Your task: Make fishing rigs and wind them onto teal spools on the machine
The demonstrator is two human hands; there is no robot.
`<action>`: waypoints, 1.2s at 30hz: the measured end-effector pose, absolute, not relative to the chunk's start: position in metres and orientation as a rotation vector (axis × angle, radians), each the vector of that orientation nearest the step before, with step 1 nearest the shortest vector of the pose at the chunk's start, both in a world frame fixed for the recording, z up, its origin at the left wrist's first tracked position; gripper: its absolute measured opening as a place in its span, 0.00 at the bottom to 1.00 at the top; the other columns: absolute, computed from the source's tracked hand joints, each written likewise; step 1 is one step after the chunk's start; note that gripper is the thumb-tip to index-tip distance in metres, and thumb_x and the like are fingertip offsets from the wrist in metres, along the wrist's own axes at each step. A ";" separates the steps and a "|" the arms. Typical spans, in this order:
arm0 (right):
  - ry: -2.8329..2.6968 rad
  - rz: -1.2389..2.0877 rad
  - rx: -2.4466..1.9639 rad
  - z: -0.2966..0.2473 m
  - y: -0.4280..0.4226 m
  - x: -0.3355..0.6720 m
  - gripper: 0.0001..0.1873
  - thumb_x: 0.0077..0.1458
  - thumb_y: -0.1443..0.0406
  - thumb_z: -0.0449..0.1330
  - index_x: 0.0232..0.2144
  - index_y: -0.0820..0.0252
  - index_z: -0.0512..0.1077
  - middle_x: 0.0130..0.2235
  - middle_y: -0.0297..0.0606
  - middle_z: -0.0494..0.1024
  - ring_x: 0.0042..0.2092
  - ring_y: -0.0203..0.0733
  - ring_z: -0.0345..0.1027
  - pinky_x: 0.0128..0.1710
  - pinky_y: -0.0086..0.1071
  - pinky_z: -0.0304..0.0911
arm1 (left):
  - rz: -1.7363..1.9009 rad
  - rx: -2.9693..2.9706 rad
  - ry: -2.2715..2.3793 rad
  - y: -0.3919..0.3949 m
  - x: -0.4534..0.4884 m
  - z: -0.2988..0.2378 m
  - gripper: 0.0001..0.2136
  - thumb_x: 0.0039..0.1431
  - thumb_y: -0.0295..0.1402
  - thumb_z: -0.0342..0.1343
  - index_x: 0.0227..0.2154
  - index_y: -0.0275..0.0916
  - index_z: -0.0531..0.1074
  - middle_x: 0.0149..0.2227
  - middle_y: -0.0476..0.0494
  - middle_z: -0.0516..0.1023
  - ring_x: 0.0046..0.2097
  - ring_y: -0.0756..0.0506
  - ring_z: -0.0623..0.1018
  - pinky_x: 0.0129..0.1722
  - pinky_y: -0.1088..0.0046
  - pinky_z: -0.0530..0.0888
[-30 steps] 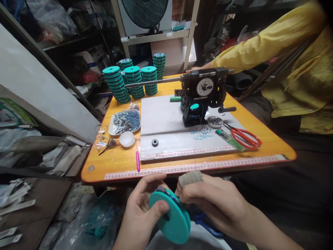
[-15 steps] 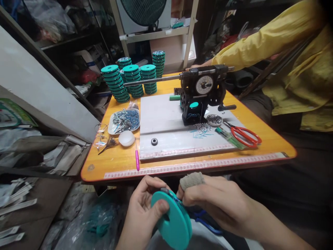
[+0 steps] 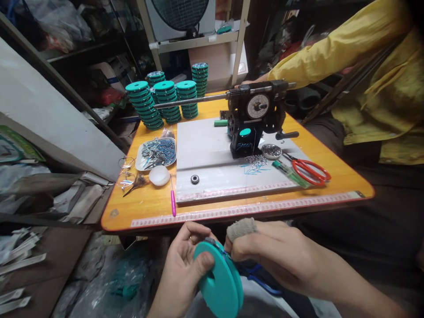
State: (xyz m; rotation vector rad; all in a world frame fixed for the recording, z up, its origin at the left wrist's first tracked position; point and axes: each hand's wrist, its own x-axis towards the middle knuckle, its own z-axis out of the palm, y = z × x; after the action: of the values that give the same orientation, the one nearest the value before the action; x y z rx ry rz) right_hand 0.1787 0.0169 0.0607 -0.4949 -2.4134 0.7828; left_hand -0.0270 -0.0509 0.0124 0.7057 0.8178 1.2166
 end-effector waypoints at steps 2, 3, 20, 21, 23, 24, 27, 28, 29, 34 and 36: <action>-2.434 0.735 -0.489 0.062 0.017 0.179 0.12 0.67 0.71 0.48 0.42 0.59 0.71 0.32 0.35 0.75 0.32 0.33 0.68 0.33 0.24 0.64 | 1.225 0.680 0.819 -0.051 -0.026 0.013 0.14 0.55 0.37 0.65 0.41 0.39 0.68 0.34 0.48 0.74 0.33 0.54 0.74 0.32 0.83 0.69; -2.440 0.706 -0.481 0.063 0.017 0.178 0.12 0.67 0.71 0.48 0.42 0.59 0.71 0.31 0.34 0.75 0.31 0.33 0.68 0.33 0.24 0.64 | 1.233 0.670 0.812 -0.051 -0.025 0.013 0.14 0.55 0.36 0.65 0.41 0.39 0.68 0.34 0.48 0.74 0.32 0.54 0.74 0.31 0.83 0.69; -2.047 0.543 -0.724 0.047 -0.005 0.164 0.19 0.58 0.64 0.64 0.51 0.64 0.72 0.42 0.41 0.80 0.42 0.33 0.75 0.45 0.19 0.69 | 1.600 0.825 1.083 -0.048 -0.008 0.011 0.13 0.55 0.33 0.65 0.41 0.43 0.68 0.36 0.48 0.78 0.31 0.52 0.78 0.30 0.82 0.74; -2.030 0.528 -0.733 0.046 -0.005 0.163 0.18 0.58 0.65 0.63 0.51 0.64 0.72 0.41 0.40 0.81 0.41 0.32 0.76 0.44 0.19 0.69 | 1.617 0.854 1.091 -0.048 -0.008 0.009 0.13 0.56 0.32 0.64 0.41 0.43 0.68 0.36 0.48 0.78 0.32 0.52 0.79 0.31 0.82 0.75; -2.011 0.520 -0.733 0.045 -0.005 0.162 0.18 0.58 0.67 0.63 0.51 0.65 0.72 0.40 0.40 0.81 0.40 0.31 0.76 0.42 0.18 0.70 | 1.649 0.893 1.100 -0.048 -0.009 0.007 0.12 0.56 0.32 0.63 0.41 0.44 0.68 0.36 0.48 0.79 0.33 0.51 0.80 0.32 0.82 0.76; -2.007 0.518 -0.731 0.045 -0.005 0.161 0.18 0.58 0.67 0.63 0.51 0.65 0.72 0.40 0.40 0.80 0.39 0.31 0.76 0.41 0.19 0.70 | 1.656 0.908 1.101 -0.047 -0.009 0.007 0.12 0.56 0.32 0.63 0.41 0.44 0.68 0.36 0.48 0.79 0.33 0.51 0.81 0.32 0.81 0.76; -2.010 0.497 -0.740 0.046 -0.004 0.160 0.19 0.58 0.67 0.63 0.51 0.65 0.73 0.36 0.40 0.80 0.34 0.32 0.75 0.36 0.21 0.72 | 1.659 0.929 1.111 -0.046 -0.009 0.008 0.12 0.56 0.32 0.64 0.40 0.43 0.68 0.36 0.47 0.79 0.33 0.50 0.81 0.31 0.80 0.77; -2.012 0.487 -0.744 0.047 -0.004 0.160 0.18 0.58 0.67 0.63 0.51 0.66 0.73 0.35 0.39 0.80 0.32 0.33 0.74 0.33 0.22 0.72 | 1.662 0.927 1.115 -0.046 -0.008 0.009 0.12 0.55 0.32 0.64 0.40 0.43 0.68 0.35 0.47 0.79 0.32 0.49 0.81 0.31 0.79 0.77; -2.012 0.476 -0.747 0.048 -0.004 0.159 0.18 0.58 0.67 0.63 0.51 0.66 0.73 0.33 0.39 0.79 0.30 0.33 0.73 0.31 0.22 0.72 | 1.674 0.915 1.126 -0.046 -0.007 0.011 0.12 0.54 0.33 0.65 0.39 0.42 0.69 0.35 0.47 0.79 0.32 0.49 0.81 0.31 0.79 0.77; -2.006 0.417 -0.742 0.051 -0.003 0.154 0.16 0.58 0.69 0.62 0.49 0.67 0.74 0.30 0.38 0.79 0.28 0.32 0.73 0.31 0.21 0.72 | 1.793 0.762 1.236 -0.044 0.001 0.015 0.15 0.51 0.39 0.67 0.38 0.44 0.69 0.34 0.49 0.77 0.34 0.50 0.80 0.33 0.79 0.77; -2.013 0.405 -0.731 0.052 -0.002 0.152 0.17 0.58 0.70 0.61 0.50 0.67 0.74 0.33 0.40 0.80 0.32 0.33 0.75 0.35 0.21 0.73 | 1.810 0.796 1.230 -0.042 0.002 0.013 0.15 0.50 0.38 0.68 0.38 0.43 0.69 0.33 0.48 0.78 0.34 0.50 0.80 0.33 0.80 0.76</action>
State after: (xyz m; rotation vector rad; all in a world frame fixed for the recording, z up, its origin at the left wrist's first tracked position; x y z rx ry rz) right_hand 0.1524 -0.0017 0.0518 -0.7310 -2.0126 0.4045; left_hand 0.0019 -0.0422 0.0132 0.7964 1.2297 1.8098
